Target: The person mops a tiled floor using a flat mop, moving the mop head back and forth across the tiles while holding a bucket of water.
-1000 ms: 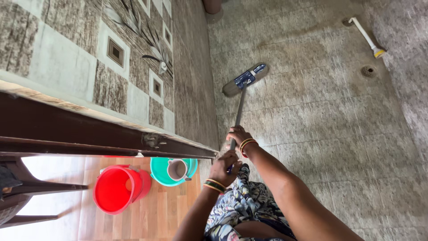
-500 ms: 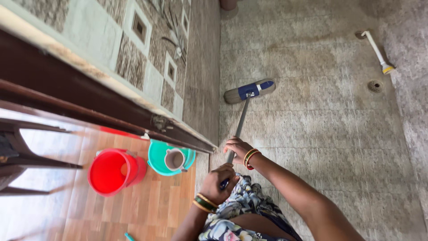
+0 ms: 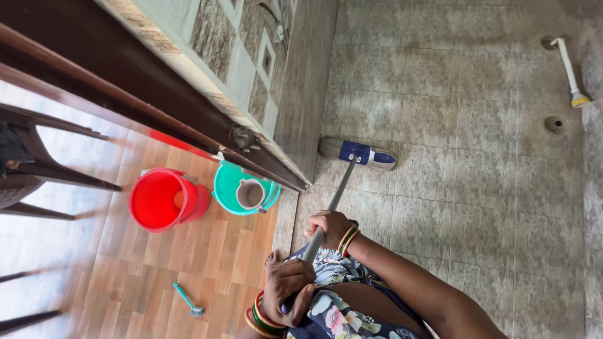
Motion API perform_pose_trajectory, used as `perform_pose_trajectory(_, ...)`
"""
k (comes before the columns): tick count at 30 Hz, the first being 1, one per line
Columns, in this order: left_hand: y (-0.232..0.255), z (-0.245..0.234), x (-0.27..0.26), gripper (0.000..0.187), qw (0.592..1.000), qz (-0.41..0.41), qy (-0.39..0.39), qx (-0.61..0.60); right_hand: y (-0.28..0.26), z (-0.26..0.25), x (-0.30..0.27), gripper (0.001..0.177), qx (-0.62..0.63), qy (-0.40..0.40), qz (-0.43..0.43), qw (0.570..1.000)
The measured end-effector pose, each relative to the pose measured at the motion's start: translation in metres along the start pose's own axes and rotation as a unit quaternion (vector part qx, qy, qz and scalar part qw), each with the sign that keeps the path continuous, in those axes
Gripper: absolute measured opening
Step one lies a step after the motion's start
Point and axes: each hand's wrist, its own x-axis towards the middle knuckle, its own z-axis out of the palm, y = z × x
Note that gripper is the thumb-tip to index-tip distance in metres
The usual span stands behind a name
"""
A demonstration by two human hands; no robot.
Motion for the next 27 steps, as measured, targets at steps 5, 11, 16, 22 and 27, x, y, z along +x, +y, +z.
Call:
perform_pose_trajectory(5,-0.029,0.012,-0.026,0.014,0.998,-0.017,0.044,-0.05,0.03,0.019,0.018,0.032,-0.073,-0.062,0.02,0.995)
perform_pose_trajectory(11,-0.087,0.033,-0.03,0.01,0.998,-0.04,-0.034,0.018,0.109,0.027,0.038,0.038,-0.075,-0.024,-0.017,0.997)
perform_pose_trajectory(16,-0.093,0.062,-0.049,0.008,0.994,-0.089,-0.025,-0.05,0.138,0.04,0.026,0.046,-0.119,-0.014,-0.024,0.992)
perform_pose_trajectory(22,-0.06,0.041,-0.04,0.014,0.993,-0.076,0.0,-0.086,0.102,0.028,0.012,0.032,-0.079,0.008,-0.032,0.996)
perform_pose_trajectory(27,0.002,-0.006,-0.03,0.019,0.987,-0.135,-0.023,-0.085,0.011,0.008,-0.008,0.024,-0.022,0.012,0.01,1.0)
